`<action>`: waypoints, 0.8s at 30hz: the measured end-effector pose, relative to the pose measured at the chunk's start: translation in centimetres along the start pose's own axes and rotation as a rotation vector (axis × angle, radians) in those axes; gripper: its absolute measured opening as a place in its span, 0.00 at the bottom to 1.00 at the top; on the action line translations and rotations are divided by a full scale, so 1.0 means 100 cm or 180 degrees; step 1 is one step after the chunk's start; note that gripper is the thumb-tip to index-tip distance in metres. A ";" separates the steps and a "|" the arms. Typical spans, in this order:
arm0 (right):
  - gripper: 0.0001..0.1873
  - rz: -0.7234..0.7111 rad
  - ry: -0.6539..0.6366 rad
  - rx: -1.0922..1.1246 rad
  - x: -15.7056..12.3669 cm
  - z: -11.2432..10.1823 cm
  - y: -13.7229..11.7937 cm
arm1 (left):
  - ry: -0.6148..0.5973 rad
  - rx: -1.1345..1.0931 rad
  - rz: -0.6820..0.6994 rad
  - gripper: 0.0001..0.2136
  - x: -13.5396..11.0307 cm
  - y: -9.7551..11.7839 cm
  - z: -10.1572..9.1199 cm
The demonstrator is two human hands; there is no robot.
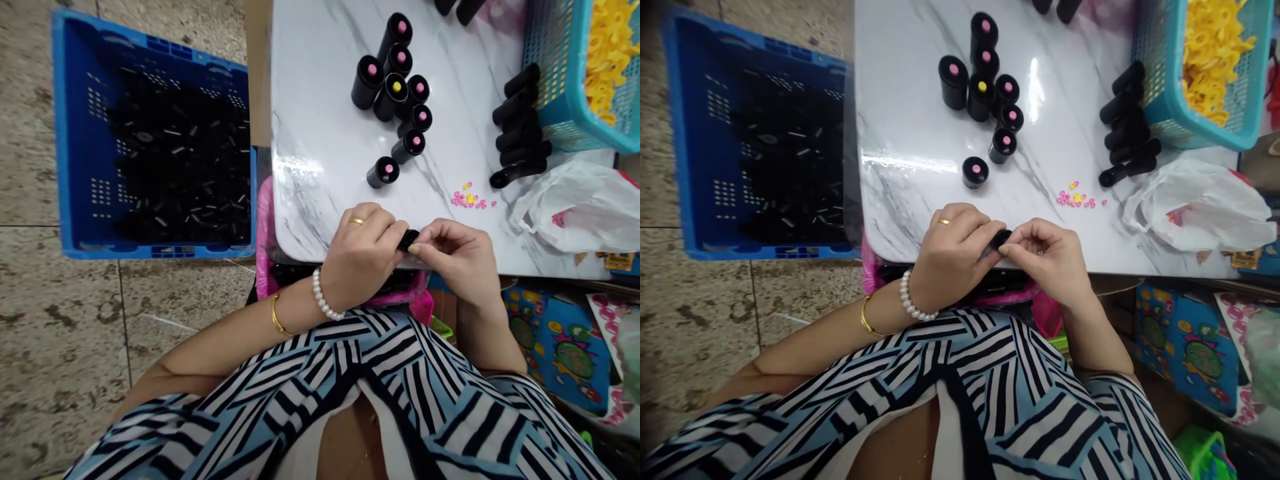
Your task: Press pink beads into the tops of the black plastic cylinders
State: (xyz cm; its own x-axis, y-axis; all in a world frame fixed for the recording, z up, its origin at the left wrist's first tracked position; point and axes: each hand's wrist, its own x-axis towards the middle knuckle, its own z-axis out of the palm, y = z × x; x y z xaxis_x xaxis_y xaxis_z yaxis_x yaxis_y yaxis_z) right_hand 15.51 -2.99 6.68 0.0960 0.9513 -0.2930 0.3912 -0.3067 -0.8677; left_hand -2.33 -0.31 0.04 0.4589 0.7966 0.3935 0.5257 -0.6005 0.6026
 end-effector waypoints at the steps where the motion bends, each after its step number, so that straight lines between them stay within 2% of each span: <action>1: 0.09 0.0024 0.0037 0.0016 0.002 0.002 0.000 | -0.0017 -0.0013 -0.0006 0.10 0.000 0.000 0.000; 4: 0.10 0.0064 0.0193 0.0010 0.005 0.005 0.001 | -0.0050 -0.0028 -0.0038 0.10 -0.001 0.000 0.000; 8: 0.11 0.0236 0.0151 0.0244 0.007 0.006 0.003 | -0.0025 -0.0019 -0.0037 0.11 0.000 -0.001 -0.001; 15: 0.14 0.0930 -0.0339 0.1144 0.018 0.005 0.006 | -0.0091 -0.0108 -0.0039 0.10 0.001 -0.001 -0.002; 24: 0.18 0.0796 -0.0549 0.1084 0.022 -0.002 0.018 | -0.0142 0.0115 -0.0108 0.08 0.003 0.001 -0.002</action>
State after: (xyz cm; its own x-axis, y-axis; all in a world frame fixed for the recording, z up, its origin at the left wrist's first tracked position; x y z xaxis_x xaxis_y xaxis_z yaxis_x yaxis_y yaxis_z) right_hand 16.60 -1.44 4.59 -0.0159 0.8365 -0.5478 0.0493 -0.5465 -0.8360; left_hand -2.29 -0.13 0.35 0.4714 0.8131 0.3416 0.5666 -0.5760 0.5892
